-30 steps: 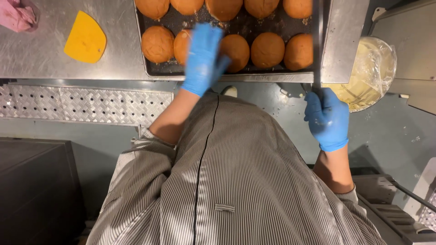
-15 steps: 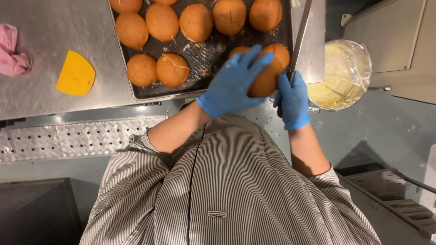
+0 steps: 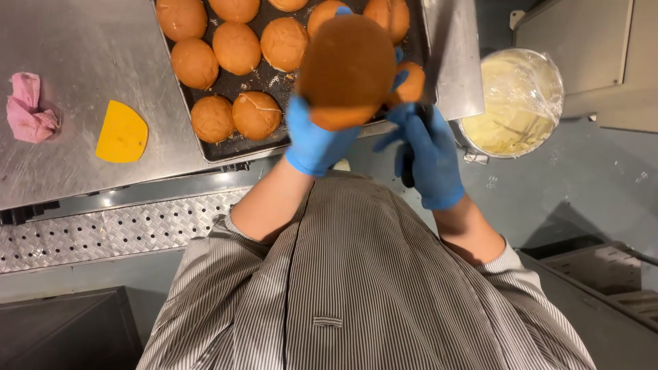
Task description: Slicing bread buns in a cross pattern on a metal tray using a knife.
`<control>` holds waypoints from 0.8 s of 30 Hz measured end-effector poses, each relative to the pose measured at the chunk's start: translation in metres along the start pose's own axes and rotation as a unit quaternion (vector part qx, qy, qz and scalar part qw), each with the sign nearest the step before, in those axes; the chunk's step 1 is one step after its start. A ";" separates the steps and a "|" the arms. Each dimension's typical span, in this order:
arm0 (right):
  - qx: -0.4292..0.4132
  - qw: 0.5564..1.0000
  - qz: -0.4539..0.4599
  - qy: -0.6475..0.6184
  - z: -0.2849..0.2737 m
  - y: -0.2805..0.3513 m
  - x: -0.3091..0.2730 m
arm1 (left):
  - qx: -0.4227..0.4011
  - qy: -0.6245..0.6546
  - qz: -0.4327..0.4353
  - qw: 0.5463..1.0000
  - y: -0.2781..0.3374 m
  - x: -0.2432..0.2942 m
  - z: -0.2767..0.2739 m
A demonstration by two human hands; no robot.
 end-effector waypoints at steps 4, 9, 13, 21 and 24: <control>-0.002 0.947 -0.112 0.299 0.004 0.032 -0.022 | -0.042 0.241 -0.013 0.970 0.004 -0.010 -0.032; -0.004 0.792 -0.281 0.541 0.025 0.058 -0.033 | 0.057 0.367 -0.079 0.925 0.011 -0.046 -0.064; -0.003 0.716 -0.304 0.628 0.032 0.064 -0.031 | 0.031 0.330 -0.081 0.940 0.011 -0.056 -0.067; 0.019 0.730 -0.270 0.628 0.027 0.059 -0.032 | 0.044 0.209 -0.109 0.971 0.013 -0.070 -0.055; 0.007 0.714 -0.201 0.671 0.015 0.058 -0.012 | -0.027 0.272 -0.063 0.960 0.004 -0.022 -0.031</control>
Point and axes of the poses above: each hand's wrist, its own y-axis away from the middle knuckle, its own z-axis out of the palm, x = y × z, the point moved 10 cm from there along -y, towards the middle knuckle, and after that the axes turned 1 degree about -x, right-handed, at the moved point
